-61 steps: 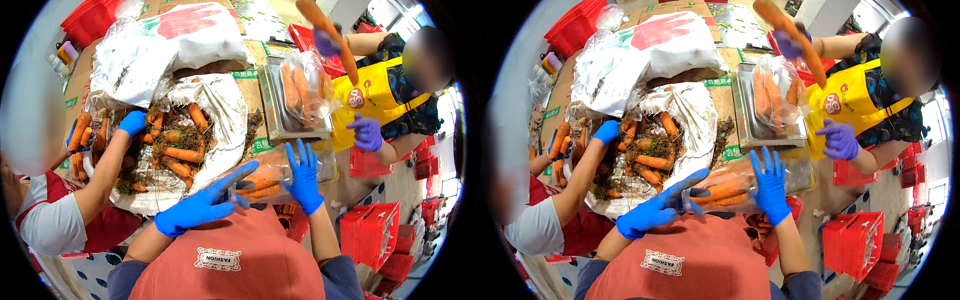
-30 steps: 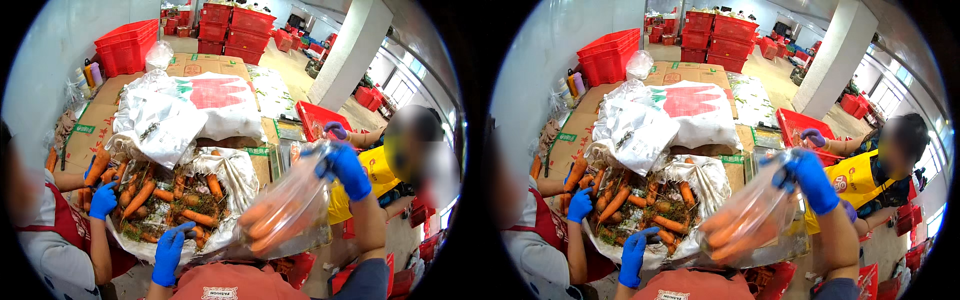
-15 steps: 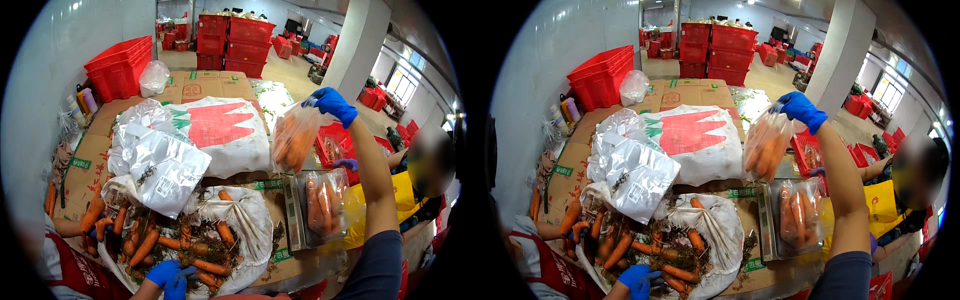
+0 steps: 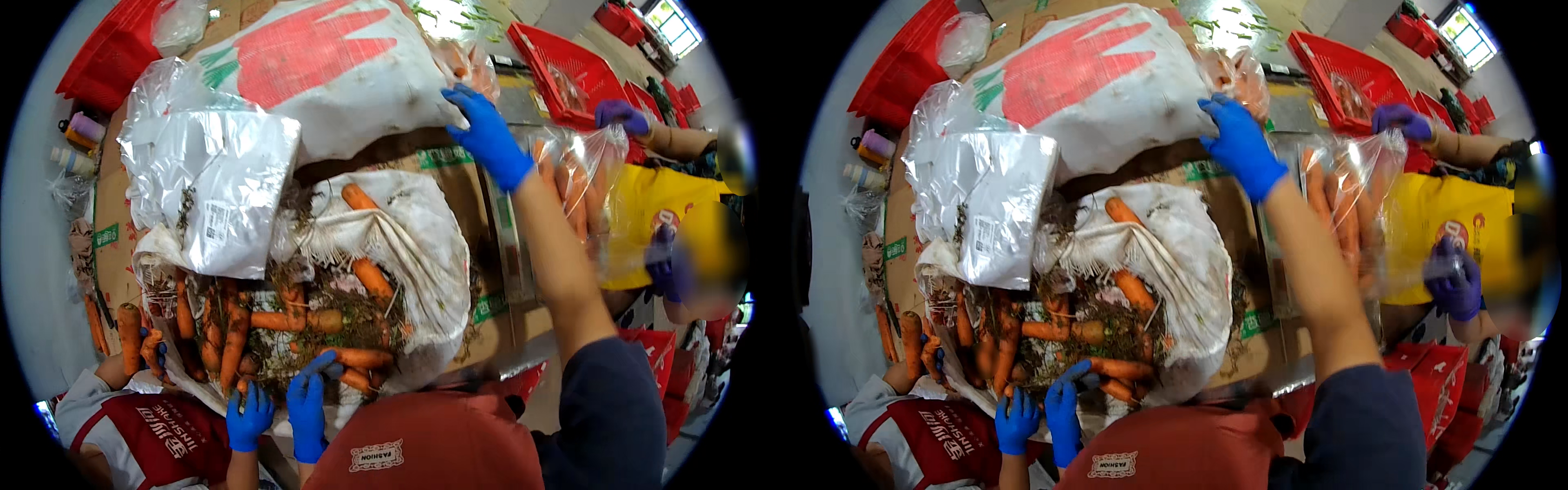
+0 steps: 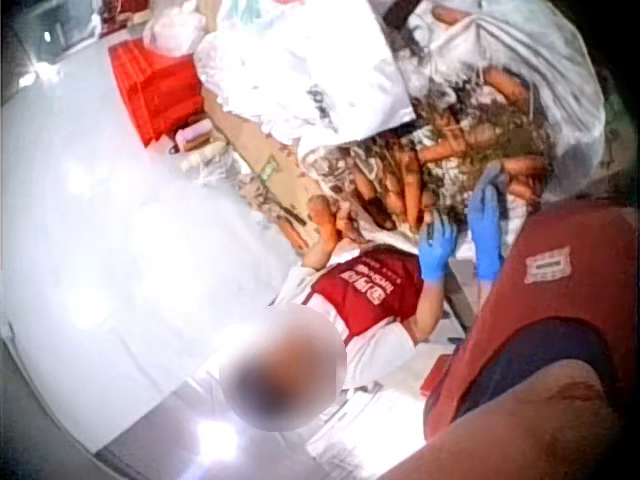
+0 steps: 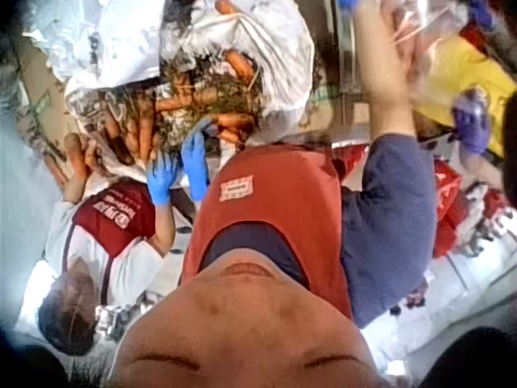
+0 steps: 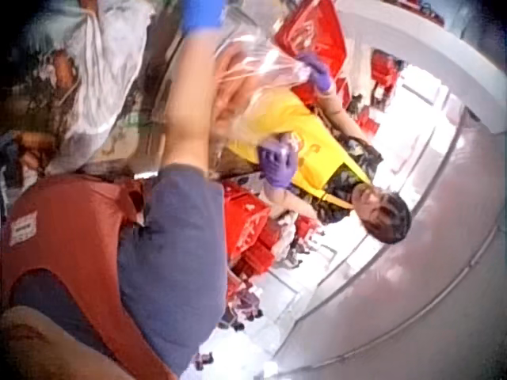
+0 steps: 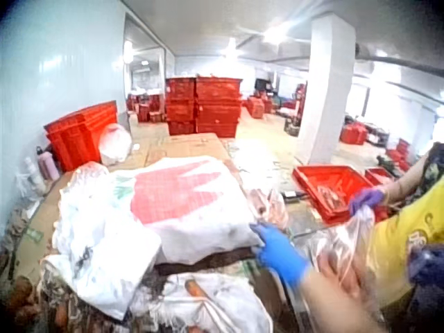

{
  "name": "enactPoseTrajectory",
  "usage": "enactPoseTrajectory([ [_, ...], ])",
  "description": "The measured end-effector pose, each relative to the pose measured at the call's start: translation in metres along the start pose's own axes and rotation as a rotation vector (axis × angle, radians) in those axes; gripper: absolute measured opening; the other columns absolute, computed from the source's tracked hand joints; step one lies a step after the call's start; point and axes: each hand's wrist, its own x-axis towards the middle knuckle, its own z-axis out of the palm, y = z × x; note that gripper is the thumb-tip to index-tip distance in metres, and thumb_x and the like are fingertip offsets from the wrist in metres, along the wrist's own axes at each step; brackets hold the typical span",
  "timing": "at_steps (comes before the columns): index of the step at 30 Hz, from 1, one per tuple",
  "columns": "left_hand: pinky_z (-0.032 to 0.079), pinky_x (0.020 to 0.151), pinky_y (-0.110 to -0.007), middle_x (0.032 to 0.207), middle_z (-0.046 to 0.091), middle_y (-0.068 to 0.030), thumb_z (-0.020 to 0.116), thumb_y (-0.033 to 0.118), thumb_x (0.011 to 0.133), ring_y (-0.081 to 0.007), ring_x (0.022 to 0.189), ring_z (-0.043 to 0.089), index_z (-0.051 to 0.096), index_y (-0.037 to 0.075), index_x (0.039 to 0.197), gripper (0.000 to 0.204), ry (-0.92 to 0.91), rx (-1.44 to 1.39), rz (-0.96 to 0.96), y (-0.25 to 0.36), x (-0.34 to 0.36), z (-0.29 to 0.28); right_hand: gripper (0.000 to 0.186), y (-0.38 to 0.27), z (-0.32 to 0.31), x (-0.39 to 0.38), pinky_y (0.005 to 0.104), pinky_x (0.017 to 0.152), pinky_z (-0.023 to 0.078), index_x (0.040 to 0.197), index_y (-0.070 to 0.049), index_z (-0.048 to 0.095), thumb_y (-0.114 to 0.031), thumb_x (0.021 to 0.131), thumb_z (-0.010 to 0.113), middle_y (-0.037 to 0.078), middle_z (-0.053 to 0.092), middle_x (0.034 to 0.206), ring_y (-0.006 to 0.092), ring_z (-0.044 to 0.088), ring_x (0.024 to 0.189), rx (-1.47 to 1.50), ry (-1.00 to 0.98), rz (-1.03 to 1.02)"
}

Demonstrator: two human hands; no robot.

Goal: The person sorts carrots from a large sack, removes dirt and green tops, and places them into clear plastic bags. The person works alongside two other individuals in a commercial packing area, handling the vegetables by hand to prepare them for packaging.

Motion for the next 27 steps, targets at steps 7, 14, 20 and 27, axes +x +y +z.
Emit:
enactPoseTrajectory([
  [7,0.047,0.086,-0.034,0.110,0.060,-0.0119,0.047,0.021,0.093,-0.0199,0.097,0.059,0.055,-0.001,0.117,0.032,-0.021,-0.093,0.042,-0.006,-0.021,-0.003,0.025,-0.157,-0.035,-0.206,0.0477,0.063,0.047,0.101,0.001,0.053,-0.017,0.084,0.052,0.024,0.061,0.079,0.0405,0.059,0.072,-0.100,-0.488,1.002],
  [14,0.047,0.086,-0.036,0.115,0.057,-0.0135,0.047,0.023,0.093,-0.0231,0.099,0.059,0.054,-0.001,0.119,0.035,-0.169,-0.060,0.140,-0.002,-0.056,0.009,0.056,-0.159,-0.007,-0.267,0.0439,0.094,0.038,0.132,0.001,0.029,-0.015,0.083,0.050,0.028,0.045,0.124,0.0437,0.048,0.108,0.197,-0.255,1.304],
  [20,0.047,0.086,-0.034,0.113,0.059,-0.0120,0.046,0.025,0.094,-0.0212,0.099,0.059,0.056,-0.001,0.116,0.035,-0.340,-0.072,0.117,-0.010,-0.067,0.040,0.024,-0.160,-0.010,-0.282,0.0454,0.072,0.046,0.090,0.002,0.061,-0.017,0.077,0.057,0.026,0.061,0.091,0.0433,0.057,0.085,0.278,-0.264,1.183],
  [27,0.045,0.085,-0.031,0.111,0.058,-0.0117,0.052,0.032,0.091,-0.0183,0.098,0.056,0.052,0.003,0.121,0.042,-0.527,0.109,-0.009,-0.023,-0.031,0.099,0.028,-0.193,-0.076,-0.294,0.0313,0.064,0.049,0.097,0.004,0.060,-0.012,0.075,0.063,0.011,0.064,0.086,0.0177,0.060,0.073,0.843,-0.048,1.270],
])
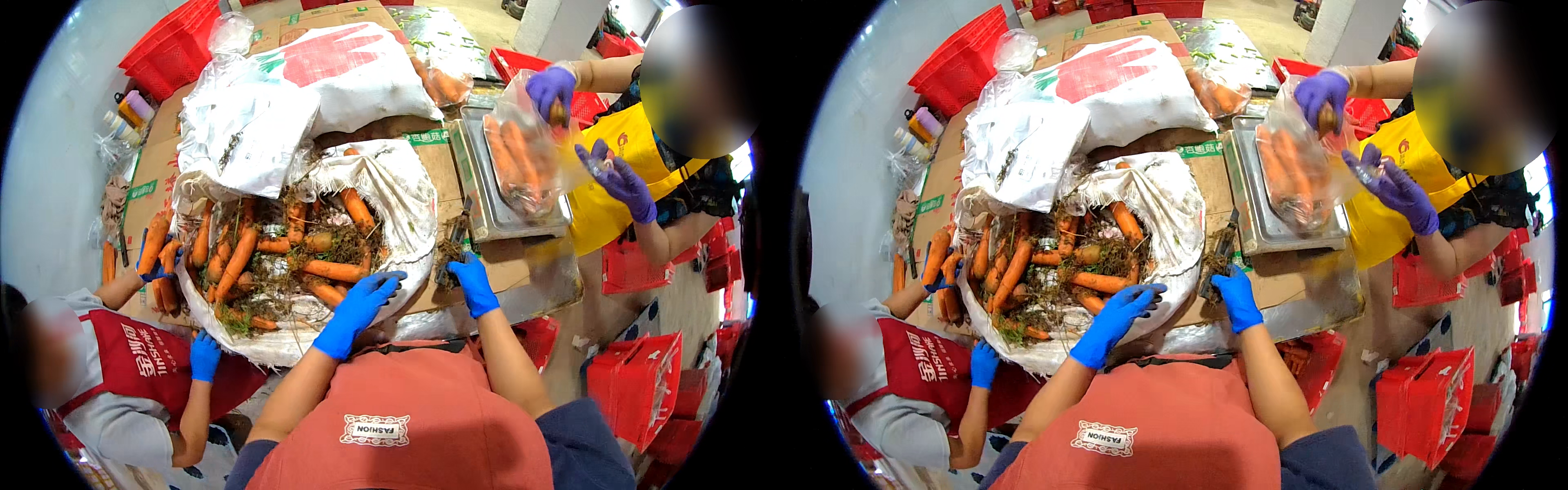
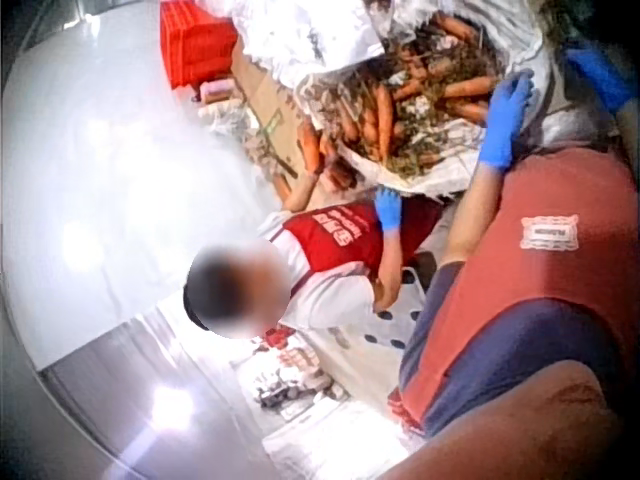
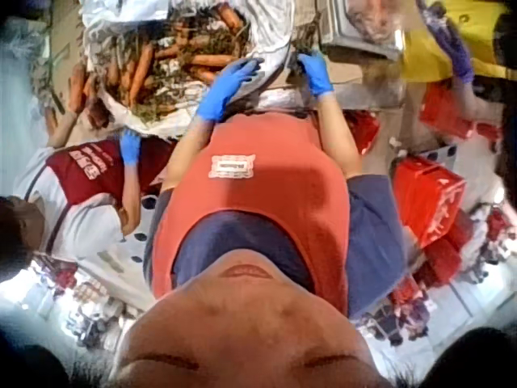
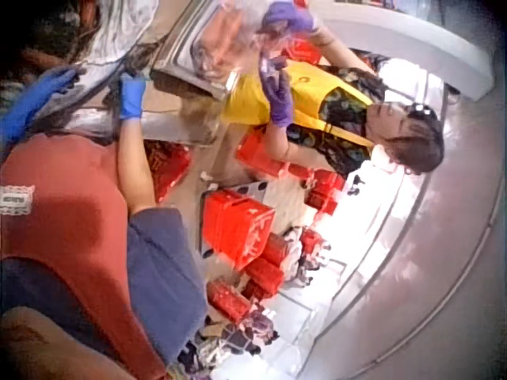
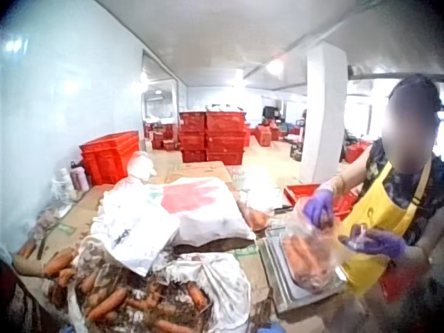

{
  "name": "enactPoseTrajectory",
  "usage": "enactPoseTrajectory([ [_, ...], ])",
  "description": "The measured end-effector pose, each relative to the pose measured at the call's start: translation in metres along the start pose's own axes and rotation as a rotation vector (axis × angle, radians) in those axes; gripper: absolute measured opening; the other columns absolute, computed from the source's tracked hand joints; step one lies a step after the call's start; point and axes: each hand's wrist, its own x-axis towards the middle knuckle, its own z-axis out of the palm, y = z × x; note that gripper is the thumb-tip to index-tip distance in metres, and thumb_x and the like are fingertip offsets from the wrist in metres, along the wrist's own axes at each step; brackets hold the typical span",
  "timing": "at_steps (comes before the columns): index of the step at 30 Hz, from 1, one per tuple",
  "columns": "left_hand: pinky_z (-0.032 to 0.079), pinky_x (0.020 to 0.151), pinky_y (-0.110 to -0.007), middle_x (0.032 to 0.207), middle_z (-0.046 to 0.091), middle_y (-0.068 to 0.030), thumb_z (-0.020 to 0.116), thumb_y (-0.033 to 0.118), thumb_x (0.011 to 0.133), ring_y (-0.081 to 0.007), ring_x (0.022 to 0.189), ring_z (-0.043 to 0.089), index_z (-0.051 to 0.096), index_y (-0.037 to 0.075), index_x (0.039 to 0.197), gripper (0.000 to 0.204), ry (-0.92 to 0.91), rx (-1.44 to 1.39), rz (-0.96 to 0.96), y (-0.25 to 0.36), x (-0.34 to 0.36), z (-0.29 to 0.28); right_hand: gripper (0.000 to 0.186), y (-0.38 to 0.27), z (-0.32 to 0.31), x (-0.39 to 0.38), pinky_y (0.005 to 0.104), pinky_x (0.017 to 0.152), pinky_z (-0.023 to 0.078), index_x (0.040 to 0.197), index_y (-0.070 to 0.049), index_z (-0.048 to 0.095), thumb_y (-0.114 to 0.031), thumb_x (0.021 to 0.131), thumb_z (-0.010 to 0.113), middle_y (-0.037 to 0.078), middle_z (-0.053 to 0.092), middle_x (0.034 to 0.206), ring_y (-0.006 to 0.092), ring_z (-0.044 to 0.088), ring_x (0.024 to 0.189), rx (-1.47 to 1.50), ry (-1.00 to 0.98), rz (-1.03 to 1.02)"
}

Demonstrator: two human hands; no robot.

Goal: The person sorts carrots from a large sack, removes dirt and green tops, and places them into clear plastic bags. The person works alongside two other individuals in a commercial packing area, handling the vegetables by hand to prepare them for packaging.

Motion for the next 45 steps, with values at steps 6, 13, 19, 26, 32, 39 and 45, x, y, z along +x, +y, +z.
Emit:
enactPoseTrajectory([
  [6,0.049,0.064,-0.027,0.096,0.062,-0.0103,0.063,0.027,0.084,-0.0134,0.075,0.058,0.050,0.001,0.119,0.045,0.063,0.126,0.078,0.006,0.042,0.035,0.026,-0.052,0.020,-0.034,0.0247,0.061,0.050,0.102,0.003,0.058,-0.009,0.080,0.064,0.010,0.064,0.086,0.0142,0.061,0.071,0.258,-0.241,-0.094],
  [13,0.052,0.062,-0.031,0.092,0.062,-0.0120,0.056,0.028,0.088,-0.0227,0.072,0.065,0.054,-0.004,0.108,0.038,0.042,-0.349,-0.051,0.005,0.022,-0.008,0.011,-0.080,0.042,-0.040,0.0238,0.053,0.046,0.086,0.000,0.059,-0.005,0.079,0.065,0.007,0.062,0.071,0.0126,0.059,0.060,0.323,-0.316,-0.133],
  [19,0.052,0.065,-0.029,0.099,0.063,-0.0135,0.048,0.037,0.091,-0.0228,0.078,0.064,0.051,-0.002,0.119,0.049,0.239,-0.471,-0.093,-0.017,-0.058,-0.069,0.011,-0.107,0.070,-0.028,0.0284,0.059,0.050,0.091,0.000,0.058,0.002,0.081,0.059,0.010,0.062,0.082,0.0180,0.060,0.066,0.532,-0.443,-0.249],
  [26,0.043,0.053,-0.027,0.077,0.058,-0.0063,0.040,0.034,0.095,-0.0155,0.058,0.052,0.040,-0.006,0.126,0.051,0.145,-1.027,-0.026,-0.061,-0.142,-0.088,0.045,-0.144,0.157,-0.008,0.0351,0.081,0.046,0.119,0.002,0.049,-0.007,0.078,0.066,0.018,0.058,0.106,0.0247,0.057,0.094,-0.357,-0.517,-0.792],
  [32,0.041,0.059,-0.027,0.078,0.054,-0.0035,0.043,0.037,0.093,-0.0137,0.064,0.050,0.042,-0.002,0.126,0.051,0.197,-1.105,0.192,-0.047,-0.133,-0.038,0.046,-0.106,0.175,-0.080,0.0251,0.079,0.046,0.124,-0.001,0.048,-0.032,0.090,0.053,0.009,0.063,0.098,0.0146,0.058,0.086,-0.066,-0.984,-0.095],
  [39,0.046,0.076,-0.030,0.101,0.061,-0.0044,0.053,0.033,0.090,-0.0138,0.089,0.056,0.053,0.009,0.114,0.034,0.544,-0.826,0.119,-0.044,-0.096,-0.012,0.040,-0.098,0.159,-0.090,0.0305,0.091,0.042,0.119,0.000,0.053,-0.028,0.091,0.050,0.011,0.060,0.113,0.0173,0.055,0.104,-0.041,-1.047,0.045],
  [45,0.045,0.083,-0.033,0.105,0.062,-0.0064,0.055,0.029,0.089,-0.0185,0.097,0.057,0.059,0.006,0.101,0.026,0.642,-0.569,0.276,-0.044,-0.095,-0.043,0.042,-0.100,0.140,-0.082,0.0326,0.094,0.041,0.120,0.006,0.049,-0.025,0.092,0.047,0.014,0.053,0.122,0.0214,0.054,0.109,0.195,-1.057,-0.034],
])
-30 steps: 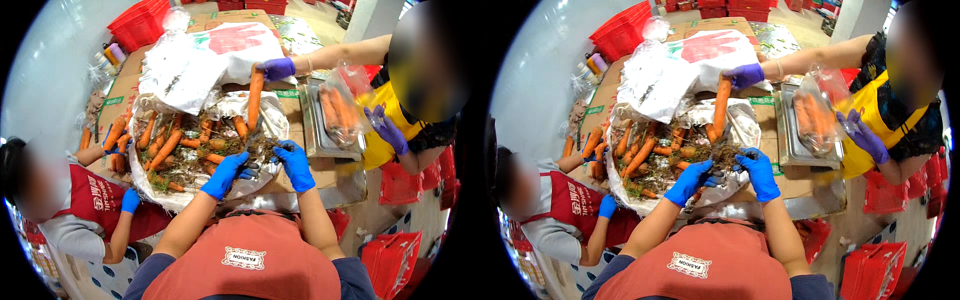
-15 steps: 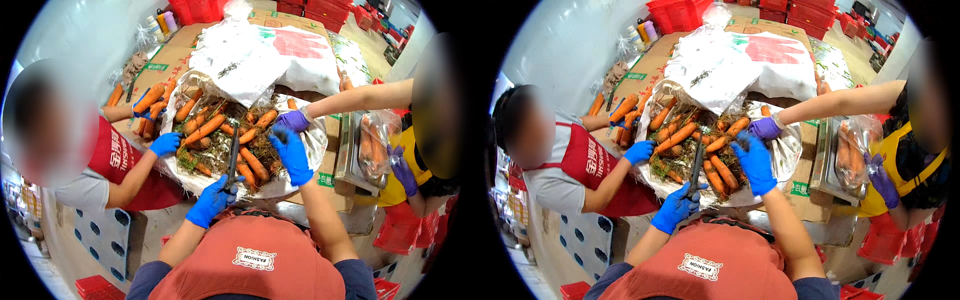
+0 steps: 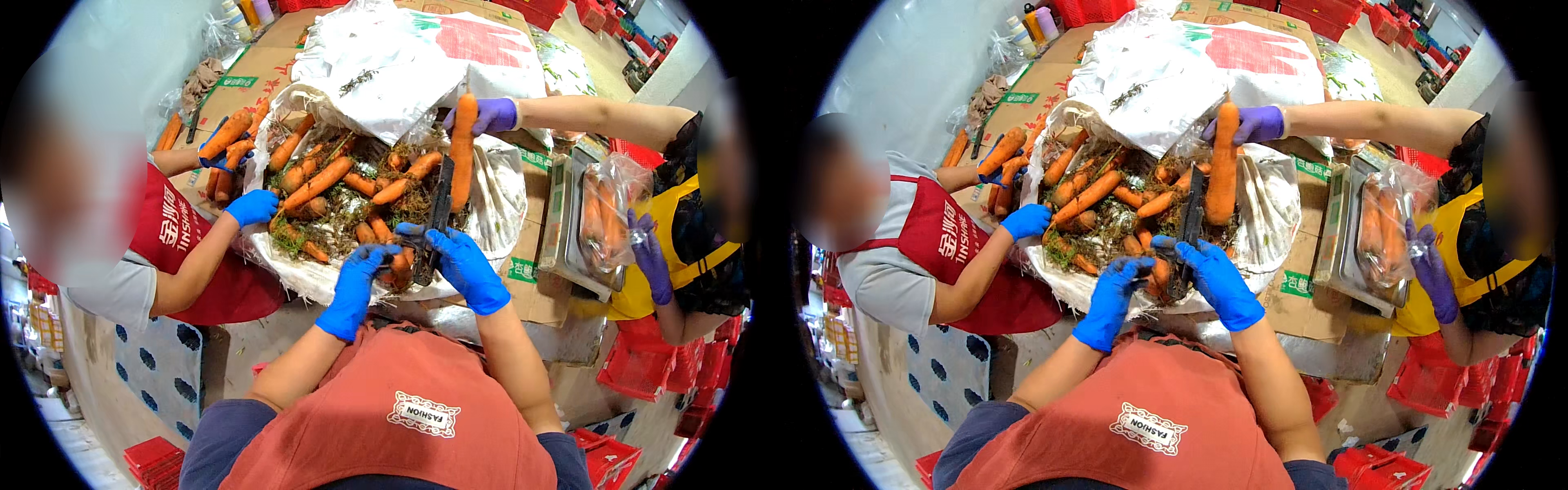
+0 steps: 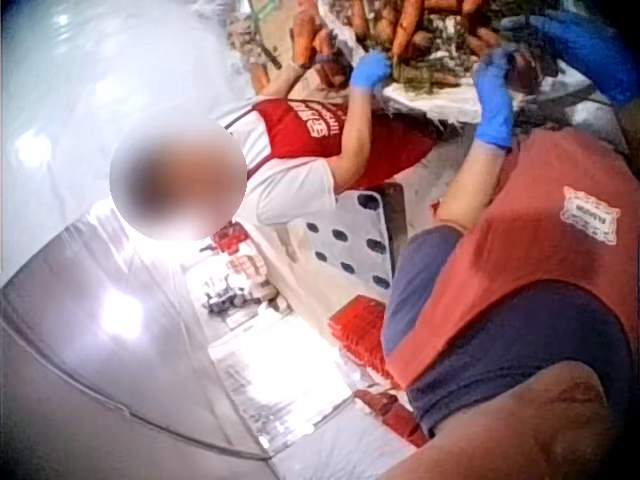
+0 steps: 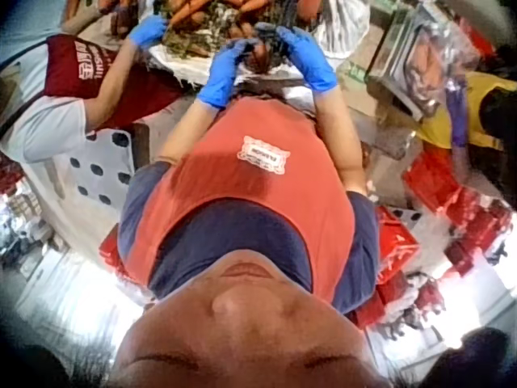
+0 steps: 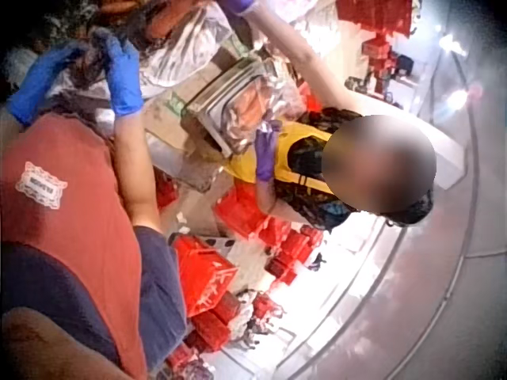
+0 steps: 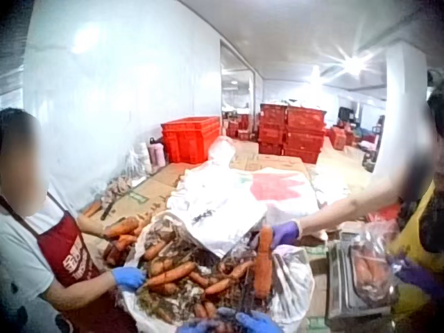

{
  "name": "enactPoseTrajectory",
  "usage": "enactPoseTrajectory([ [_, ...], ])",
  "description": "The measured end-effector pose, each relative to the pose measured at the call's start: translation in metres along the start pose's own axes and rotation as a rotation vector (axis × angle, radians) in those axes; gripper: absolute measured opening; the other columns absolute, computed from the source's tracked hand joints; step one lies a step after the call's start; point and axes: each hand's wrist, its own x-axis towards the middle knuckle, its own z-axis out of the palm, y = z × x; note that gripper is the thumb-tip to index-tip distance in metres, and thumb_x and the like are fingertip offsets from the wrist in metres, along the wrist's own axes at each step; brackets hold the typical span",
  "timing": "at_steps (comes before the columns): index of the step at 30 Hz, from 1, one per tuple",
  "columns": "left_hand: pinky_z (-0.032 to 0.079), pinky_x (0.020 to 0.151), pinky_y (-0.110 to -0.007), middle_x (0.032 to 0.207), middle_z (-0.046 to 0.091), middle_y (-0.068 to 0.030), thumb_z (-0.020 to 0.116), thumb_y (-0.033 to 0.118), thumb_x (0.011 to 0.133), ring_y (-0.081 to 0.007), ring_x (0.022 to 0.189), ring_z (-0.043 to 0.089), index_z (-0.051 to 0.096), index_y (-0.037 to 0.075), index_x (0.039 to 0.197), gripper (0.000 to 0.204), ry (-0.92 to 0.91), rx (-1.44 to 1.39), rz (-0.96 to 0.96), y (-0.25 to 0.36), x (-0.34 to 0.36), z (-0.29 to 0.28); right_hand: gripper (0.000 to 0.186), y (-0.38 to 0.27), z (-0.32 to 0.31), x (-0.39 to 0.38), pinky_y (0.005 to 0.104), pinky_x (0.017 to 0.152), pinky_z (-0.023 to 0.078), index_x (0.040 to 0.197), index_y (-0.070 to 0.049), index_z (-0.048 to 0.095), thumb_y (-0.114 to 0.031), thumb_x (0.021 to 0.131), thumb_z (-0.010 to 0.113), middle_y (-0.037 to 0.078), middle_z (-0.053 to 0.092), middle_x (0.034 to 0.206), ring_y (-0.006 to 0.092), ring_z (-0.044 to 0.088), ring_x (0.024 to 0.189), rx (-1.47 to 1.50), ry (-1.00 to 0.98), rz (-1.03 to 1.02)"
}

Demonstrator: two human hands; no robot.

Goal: The person sorts carrots from a large sack, removes dirt and green tops, and places them into clear plastic bags. The person works alongside two other individuals in a commercial packing area, handling the vegetables by hand to prepare them for packaging.

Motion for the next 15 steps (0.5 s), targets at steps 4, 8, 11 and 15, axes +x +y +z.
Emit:
enactPoseTrajectory([
  [4,0.044,0.081,-0.031,0.102,0.061,-0.0057,0.055,0.033,0.089,-0.0163,0.092,0.057,0.058,0.004,0.106,0.034,-0.010,-0.008,-0.193,0.013,0.002,-0.001,0.039,0.002,0.002,-0.002,0.0293,0.092,0.039,0.120,0.001,0.052,-0.025,0.092,0.049,0.010,0.056,0.118,0.0164,0.053,0.106,0.077,0.041,0.054],
  [8,0.045,0.076,-0.026,0.099,0.061,-0.0063,0.057,0.031,0.088,-0.0141,0.088,0.057,0.057,0.002,0.111,0.036,-0.067,0.071,-0.221,0.008,0.004,0.023,0.038,0.007,0.006,0.001,0.0271,0.091,0.039,0.122,-0.001,0.052,-0.024,0.092,0.048,0.006,0.057,0.114,0.0140,0.053,0.103,0.148,-0.035,0.026],
  [11,0.047,0.075,-0.026,0.098,0.062,-0.0059,0.057,0.025,0.088,-0.0146,0.086,0.058,0.059,0.003,0.107,0.029,-0.011,-0.015,-0.138,0.004,0.009,0.036,0.040,0.010,0.012,0.003,0.0280,0.092,0.039,0.123,0.000,0.050,-0.025,0.092,0.049,0.007,0.058,0.114,0.0141,0.053,0.102,0.139,0.004,0.022],
  [15,0.047,0.078,-0.027,0.097,0.064,-0.0050,0.059,0.017,0.087,-0.0142,0.086,0.059,0.062,0.005,0.099,0.017,0.063,-0.180,-0.023,0.009,0.004,0.030,0.048,0.007,0.020,0.001,0.0331,0.096,0.038,0.130,0.003,0.039,-0.026,0.093,0.047,0.011,0.049,0.126,0.0200,0.046,0.114,0.299,0.071,-0.074],
])
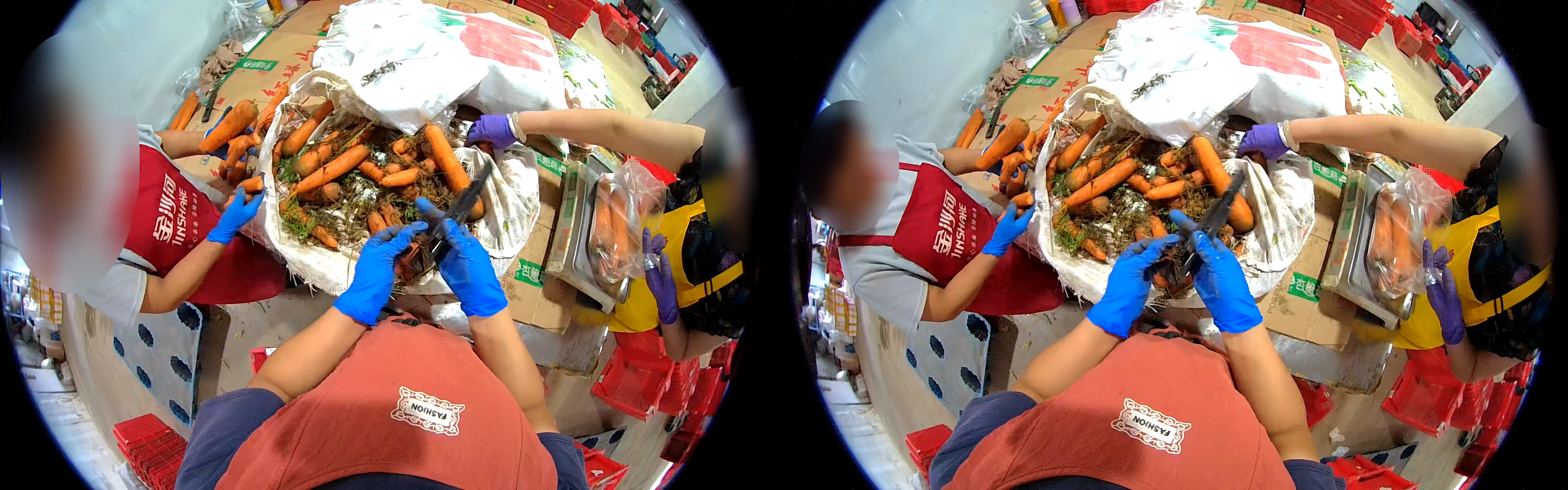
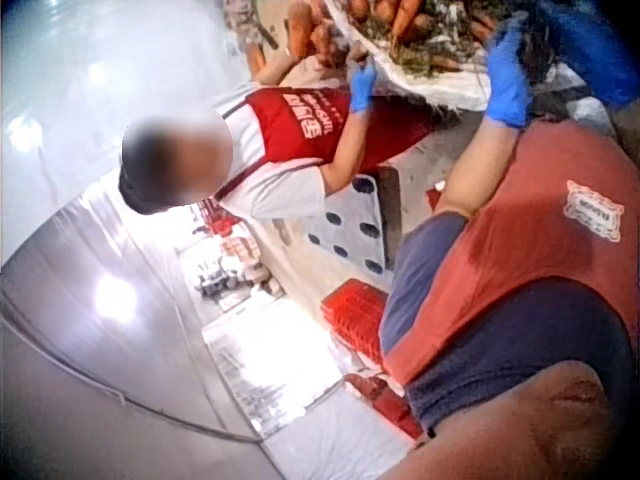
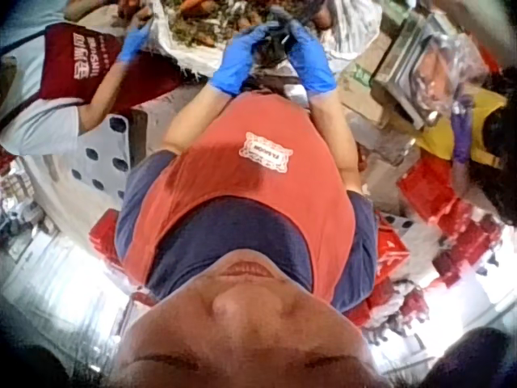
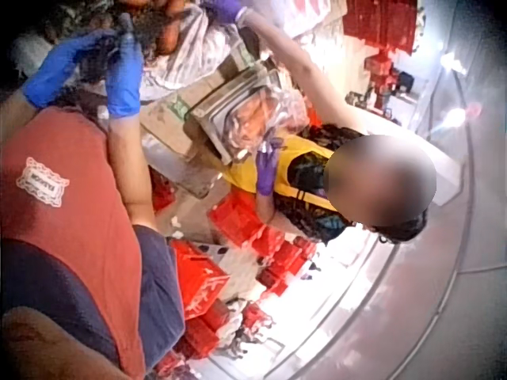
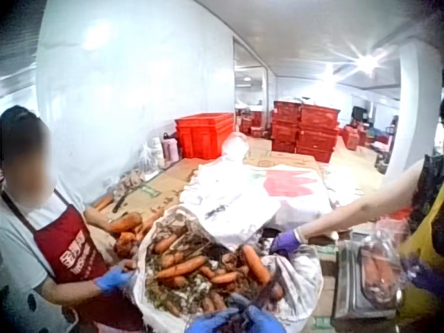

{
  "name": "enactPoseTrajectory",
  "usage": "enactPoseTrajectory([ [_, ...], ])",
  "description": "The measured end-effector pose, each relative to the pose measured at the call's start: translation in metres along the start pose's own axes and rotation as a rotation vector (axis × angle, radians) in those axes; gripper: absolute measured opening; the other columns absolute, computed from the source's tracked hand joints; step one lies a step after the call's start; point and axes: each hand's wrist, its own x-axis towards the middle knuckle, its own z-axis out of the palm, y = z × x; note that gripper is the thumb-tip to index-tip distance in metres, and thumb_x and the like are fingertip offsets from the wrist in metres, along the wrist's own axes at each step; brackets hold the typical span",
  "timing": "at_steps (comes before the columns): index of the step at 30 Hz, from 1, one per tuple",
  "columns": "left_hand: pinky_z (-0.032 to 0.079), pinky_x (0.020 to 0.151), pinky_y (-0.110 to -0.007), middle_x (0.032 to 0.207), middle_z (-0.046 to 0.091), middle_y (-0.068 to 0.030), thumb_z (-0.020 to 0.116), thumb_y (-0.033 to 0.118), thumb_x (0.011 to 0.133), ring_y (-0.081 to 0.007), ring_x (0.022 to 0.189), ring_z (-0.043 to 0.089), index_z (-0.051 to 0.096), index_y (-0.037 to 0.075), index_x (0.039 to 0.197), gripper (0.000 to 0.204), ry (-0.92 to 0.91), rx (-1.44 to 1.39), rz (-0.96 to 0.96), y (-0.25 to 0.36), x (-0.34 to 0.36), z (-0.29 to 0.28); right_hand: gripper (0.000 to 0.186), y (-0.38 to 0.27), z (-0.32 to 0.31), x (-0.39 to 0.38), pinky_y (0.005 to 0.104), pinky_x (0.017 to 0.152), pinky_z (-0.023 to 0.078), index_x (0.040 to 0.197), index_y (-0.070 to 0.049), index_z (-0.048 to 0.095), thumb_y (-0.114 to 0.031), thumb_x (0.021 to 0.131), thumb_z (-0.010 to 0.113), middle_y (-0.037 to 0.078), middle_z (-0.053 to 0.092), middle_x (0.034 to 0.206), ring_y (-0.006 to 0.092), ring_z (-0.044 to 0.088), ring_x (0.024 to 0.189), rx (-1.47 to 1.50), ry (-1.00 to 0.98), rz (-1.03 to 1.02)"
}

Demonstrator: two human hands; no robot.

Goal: The person sorts carrots from a large sack, removes dirt and green tops, and places them into clear plastic bags. The person works alongside two other individuals in a commercial packing area, handling the vegetables by hand to prepare them for packaging.

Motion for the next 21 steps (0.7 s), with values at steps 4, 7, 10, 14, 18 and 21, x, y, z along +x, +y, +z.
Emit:
enactPoseTrajectory([
  [4,0.047,0.078,-0.028,0.095,0.065,-0.0063,0.060,0.020,0.086,-0.0146,0.087,0.060,0.062,0.004,0.098,0.020,0.075,-0.006,0.221,0.022,-0.009,-0.017,0.056,-0.007,-0.001,-0.010,0.0366,0.099,0.036,0.136,0.001,0.030,-0.030,0.093,0.047,0.013,0.038,0.136,0.0252,0.041,0.121,0.168,-0.026,-0.056],
  [7,0.047,0.076,-0.028,0.098,0.064,-0.0075,0.061,0.025,0.085,-0.0143,0.086,0.060,0.059,0.003,0.110,0.033,0.023,0.344,0.245,0.050,0.010,-0.031,0.054,-0.011,-0.019,-0.032,0.0376,0.095,0.041,0.134,0.001,0.033,-0.031,0.092,0.047,0.014,0.041,0.134,0.0246,0.043,0.120,-0.006,0.017,-0.105],
  [10,0.046,0.083,-0.037,0.108,0.060,-0.0198,0.060,0.048,0.079,-0.0275,0.098,0.059,0.051,0.002,0.123,0.064,0.019,1.750,-0.045,0.084,0.047,-0.057,0.044,-0.023,-0.067,-0.080,0.0326,0.091,0.043,0.130,0.003,0.038,-0.019,0.093,0.047,0.011,0.047,0.129,0.0231,0.053,0.109,-0.532,0.141,-0.052],
  [14,0.048,0.080,-0.037,0.103,0.062,-0.0171,0.059,0.054,0.077,-0.0297,0.094,0.060,0.054,0.006,0.120,0.064,0.166,1.779,0.189,0.088,0.052,-0.098,0.034,-0.043,-0.162,-0.161,0.0336,0.083,0.046,0.111,-0.004,0.057,0.001,0.077,0.060,0.010,0.060,0.113,0.0222,0.057,0.103,-1.294,0.328,0.002],
  [18,0.048,0.080,-0.038,0.101,0.063,-0.0151,0.059,0.053,0.077,-0.0292,0.093,0.061,0.056,0.008,0.118,0.061,0.134,1.658,0.111,0.056,0.036,-0.110,0.044,-0.052,-0.246,-0.220,0.0397,0.078,0.046,0.111,-0.008,0.058,0.003,0.069,0.062,0.016,0.061,0.099,0.0330,0.058,0.093,-1.853,0.558,-0.019],
  [21,0.047,0.082,-0.038,0.105,0.061,-0.0167,0.060,0.049,0.078,-0.0303,0.095,0.059,0.057,0.008,0.116,0.056,0.121,1.572,0.237,0.027,0.027,-0.101,0.050,-0.043,-0.276,-0.227,0.0405,0.078,0.045,0.118,-0.010,0.054,0.002,0.070,0.060,0.019,0.058,0.102,0.0349,0.055,0.096,-2.168,0.680,-0.165],
])
